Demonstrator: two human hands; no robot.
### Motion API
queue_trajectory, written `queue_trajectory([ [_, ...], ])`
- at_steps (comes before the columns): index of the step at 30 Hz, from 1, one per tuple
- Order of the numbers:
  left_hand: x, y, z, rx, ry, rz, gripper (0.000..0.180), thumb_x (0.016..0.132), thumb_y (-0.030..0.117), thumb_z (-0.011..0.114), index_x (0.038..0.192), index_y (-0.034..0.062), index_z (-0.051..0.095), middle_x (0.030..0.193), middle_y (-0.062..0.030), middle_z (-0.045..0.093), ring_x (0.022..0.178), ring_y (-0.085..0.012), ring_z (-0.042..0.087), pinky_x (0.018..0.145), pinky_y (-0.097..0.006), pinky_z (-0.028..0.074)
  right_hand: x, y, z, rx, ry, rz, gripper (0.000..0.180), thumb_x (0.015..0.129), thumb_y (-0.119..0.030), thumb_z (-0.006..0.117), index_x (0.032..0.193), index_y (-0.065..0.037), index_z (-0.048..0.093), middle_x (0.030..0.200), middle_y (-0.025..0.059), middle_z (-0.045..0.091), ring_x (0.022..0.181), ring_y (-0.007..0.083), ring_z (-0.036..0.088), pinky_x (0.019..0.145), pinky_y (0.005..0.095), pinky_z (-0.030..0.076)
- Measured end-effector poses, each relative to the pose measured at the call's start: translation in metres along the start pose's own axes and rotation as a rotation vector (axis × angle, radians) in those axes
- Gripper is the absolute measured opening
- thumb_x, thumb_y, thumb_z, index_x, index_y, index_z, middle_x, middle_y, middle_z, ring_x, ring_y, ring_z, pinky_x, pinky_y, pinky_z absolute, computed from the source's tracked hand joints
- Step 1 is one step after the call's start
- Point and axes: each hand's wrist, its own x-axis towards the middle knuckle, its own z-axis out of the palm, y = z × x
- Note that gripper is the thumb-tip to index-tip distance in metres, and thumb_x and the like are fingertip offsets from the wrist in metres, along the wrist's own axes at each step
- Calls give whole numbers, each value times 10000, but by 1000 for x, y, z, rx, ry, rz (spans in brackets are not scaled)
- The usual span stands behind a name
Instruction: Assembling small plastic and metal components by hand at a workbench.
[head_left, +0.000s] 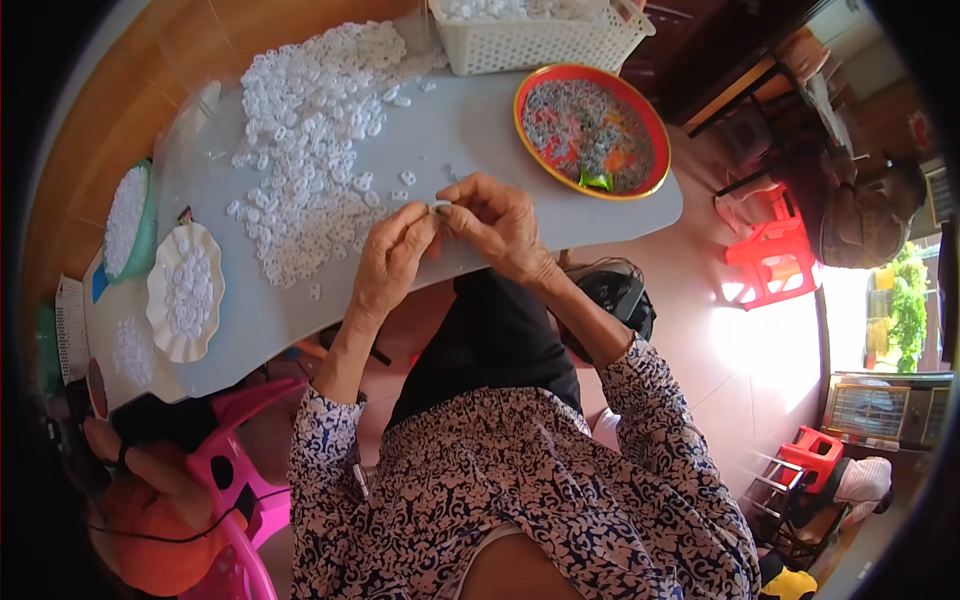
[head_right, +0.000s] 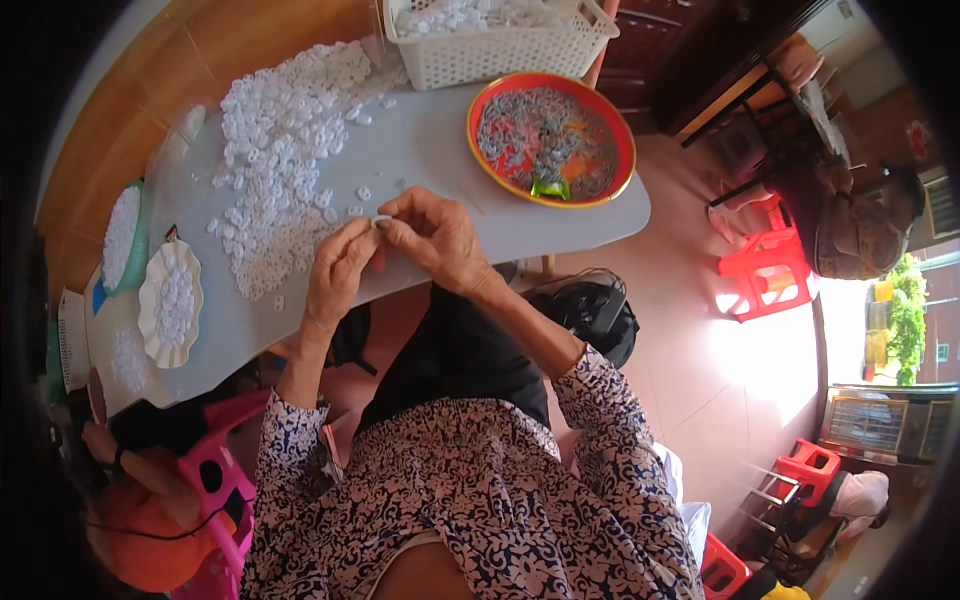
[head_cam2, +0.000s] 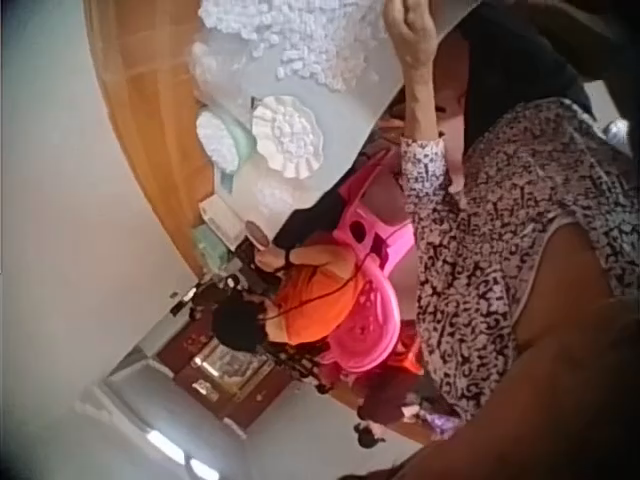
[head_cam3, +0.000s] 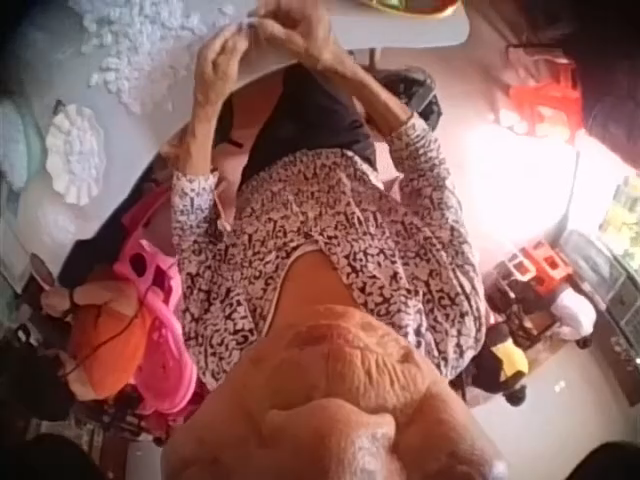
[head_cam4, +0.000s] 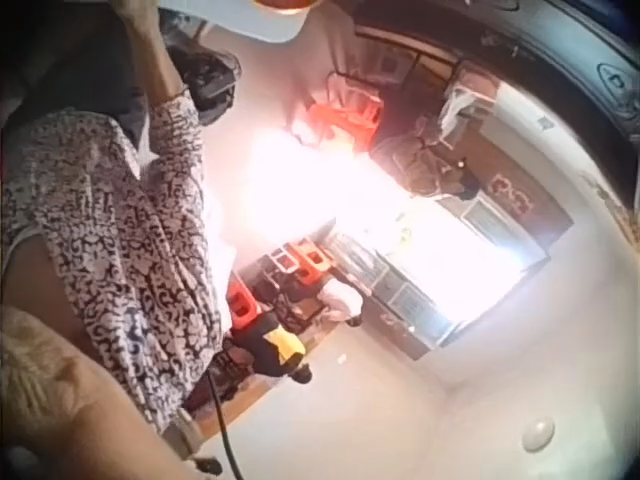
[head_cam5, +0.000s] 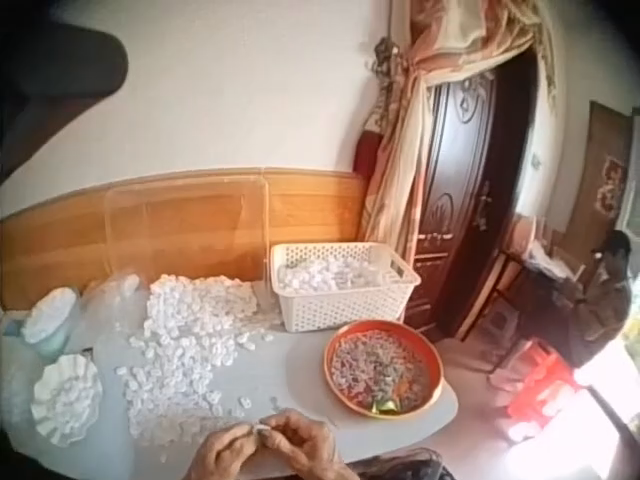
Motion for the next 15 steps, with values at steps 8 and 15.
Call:
queue_trajectory([
  [8, -10, -4, 11, -145, 138, -6, 240, 915, 148, 438, 751, -15, 502, 634, -33, 499, 602, -96, 461, 563, -247, 381, 168, -68, -87, -733, 320, -411, 114, 804, -83, 599, 841, 12, 649, 763, 116, 648, 658, 189, 599, 594, 299, 480],
  [15, -15, -22, 9, -231, 199, 83, 259, 935, 161, 427, 747, -7, 487, 618, -39, 455, 582, -96, 412, 546, -247, 363, 153, -21, -16, -834, -158, -579, 80, 765, -100, 631, 794, -33, 662, 674, 124, 621, 564, 253, 600, 565, 323, 483],
])
